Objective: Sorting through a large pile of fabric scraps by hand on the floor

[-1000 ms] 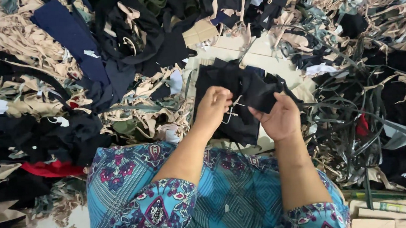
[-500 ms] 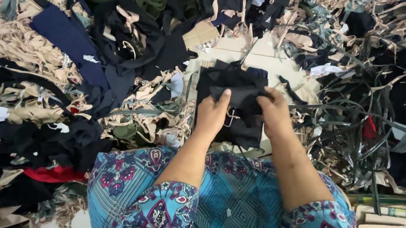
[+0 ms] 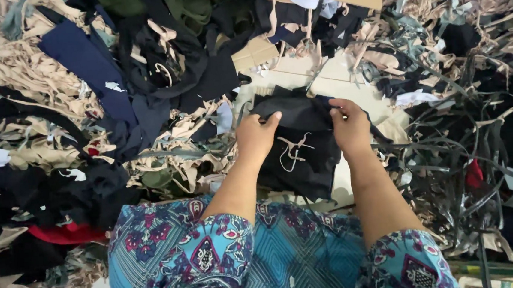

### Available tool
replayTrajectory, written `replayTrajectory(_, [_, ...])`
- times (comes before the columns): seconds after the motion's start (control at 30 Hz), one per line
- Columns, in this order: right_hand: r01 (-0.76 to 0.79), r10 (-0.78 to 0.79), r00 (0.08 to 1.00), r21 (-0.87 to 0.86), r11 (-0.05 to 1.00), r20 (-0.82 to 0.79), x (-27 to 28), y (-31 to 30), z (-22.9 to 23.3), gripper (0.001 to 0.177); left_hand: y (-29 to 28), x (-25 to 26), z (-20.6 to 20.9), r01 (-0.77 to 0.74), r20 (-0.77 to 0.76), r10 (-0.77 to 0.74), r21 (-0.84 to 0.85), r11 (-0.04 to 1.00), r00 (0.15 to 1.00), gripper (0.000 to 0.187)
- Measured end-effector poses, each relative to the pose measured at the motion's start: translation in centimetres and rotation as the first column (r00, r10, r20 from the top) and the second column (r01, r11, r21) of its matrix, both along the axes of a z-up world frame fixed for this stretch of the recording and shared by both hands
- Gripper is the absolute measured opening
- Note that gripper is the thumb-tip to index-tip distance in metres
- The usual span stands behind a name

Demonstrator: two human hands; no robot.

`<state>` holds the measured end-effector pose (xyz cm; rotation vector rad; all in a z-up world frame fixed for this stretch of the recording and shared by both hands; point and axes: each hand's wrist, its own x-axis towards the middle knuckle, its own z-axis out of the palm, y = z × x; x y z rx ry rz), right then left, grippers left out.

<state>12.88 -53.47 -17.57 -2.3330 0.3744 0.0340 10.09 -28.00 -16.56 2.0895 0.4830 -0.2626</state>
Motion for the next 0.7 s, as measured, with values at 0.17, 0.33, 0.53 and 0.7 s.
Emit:
replayTrajectory(0.17, [-0.001, 0.005, 1.0, -0.201, 0.979, 0.02, -0.9, 0.7, 0.8, 0.022, 0.8, 0.0, 1.8, -0.084, 0.092, 0.078, 0.065, 0.994, 0.993, 0.045])
replayTrajectory(0.33, [0.028, 0.256, 0.828, -0.492, 0.87, 0.5, -3.0, 5.2, 4.3, 0.032, -0.7, -1.4, 3.6, -0.316, 0.553, 0.193, 0.136, 0.939, 0.81, 0.039])
replayTrajectory(0.53, [-0.452, 0.358, 0.892, -0.521, 0.724, -0.276, -5.4, 10.2, 6.1, 0.058, -2.8, -3.5, 4.8, 0.44, 0.091, -0.541, 0.477, 0.761, 0.836, 0.056])
replayTrajectory(0.7, [-0.39, 0.319, 0.921, -0.511, 0.766, -0.225, -5.8, 9.7, 3.7, 0.057, -3.7, -3.9, 2.1, 0.537, -0.086, -0.576, 0.494, 0.683, 0.813, 0.062])
